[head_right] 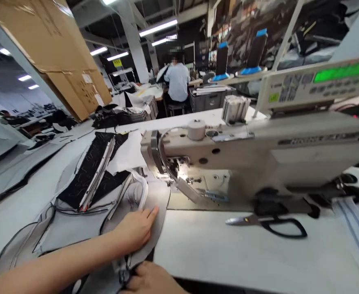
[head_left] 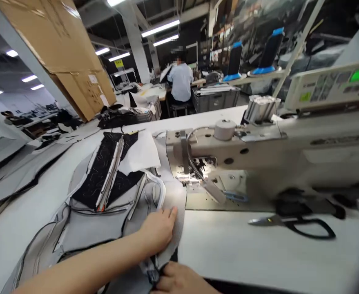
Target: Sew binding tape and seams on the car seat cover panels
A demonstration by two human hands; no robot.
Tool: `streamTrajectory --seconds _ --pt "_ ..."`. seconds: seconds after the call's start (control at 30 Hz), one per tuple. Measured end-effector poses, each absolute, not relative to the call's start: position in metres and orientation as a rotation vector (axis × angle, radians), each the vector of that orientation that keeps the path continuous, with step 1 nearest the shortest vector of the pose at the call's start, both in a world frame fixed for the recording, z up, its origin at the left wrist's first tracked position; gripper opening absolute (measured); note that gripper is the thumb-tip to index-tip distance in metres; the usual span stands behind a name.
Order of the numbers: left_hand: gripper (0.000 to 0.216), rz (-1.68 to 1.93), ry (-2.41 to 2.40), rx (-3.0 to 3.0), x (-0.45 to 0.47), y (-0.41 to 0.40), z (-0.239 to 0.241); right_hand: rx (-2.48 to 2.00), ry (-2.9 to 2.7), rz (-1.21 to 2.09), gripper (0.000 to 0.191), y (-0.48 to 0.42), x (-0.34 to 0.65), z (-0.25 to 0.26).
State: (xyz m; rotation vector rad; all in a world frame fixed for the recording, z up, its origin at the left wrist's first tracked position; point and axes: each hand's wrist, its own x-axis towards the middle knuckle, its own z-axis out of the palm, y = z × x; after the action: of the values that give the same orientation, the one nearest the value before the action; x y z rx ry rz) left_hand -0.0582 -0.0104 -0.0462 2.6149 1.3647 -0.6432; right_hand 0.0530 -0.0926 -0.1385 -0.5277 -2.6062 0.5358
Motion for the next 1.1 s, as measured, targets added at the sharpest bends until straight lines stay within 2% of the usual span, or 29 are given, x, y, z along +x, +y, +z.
streamTrajectory --seconds 0.07,0.17,0.23,0.4,0.6,0.77,0.97,1.1 --pt "0.063 -0.574 1.283 2.597 -0.051 -0.020 -0.051 -0.521 -2.582 0.393 0.017 -0.095 0.053 -0.144" --pt "0.086 -0.547 1.267 2.432 -0.043 -0.027 -0.048 -0.568 -2.514 0.165 0.018 -0.098 0.057 -0.141" --pt "0.092 -0.618 1.335 2.377 -0.041 -0.025 -0.044 -0.563 -2.505 0.182 0.015 -0.097 0.061 -0.133" --pt "0.090 -0.771 1.415 2.390 -0.042 -0.013 -0.044 -0.548 -2.492 0.247 0.008 -0.093 0.065 -0.120" --pt "0.083 -0.668 1.532 2.397 -0.040 -0.007 -0.053 -0.624 -2.445 0.198 0.010 -0.098 0.053 -0.135" --pt "0.069 -0.656 1.562 2.440 -0.036 -0.007 -0.060 -0.580 -2.379 0.089 0.011 -0.103 0.039 -0.149" --pt "0.071 -0.679 1.560 2.323 -0.028 0.004 -0.057 -0.580 -2.214 0.027 0.013 -0.099 0.034 -0.154" --pt "0.071 -0.622 1.564 2.260 -0.020 0.022 -0.053 -0.568 -2.268 0.119 0.015 -0.087 0.059 -0.144"
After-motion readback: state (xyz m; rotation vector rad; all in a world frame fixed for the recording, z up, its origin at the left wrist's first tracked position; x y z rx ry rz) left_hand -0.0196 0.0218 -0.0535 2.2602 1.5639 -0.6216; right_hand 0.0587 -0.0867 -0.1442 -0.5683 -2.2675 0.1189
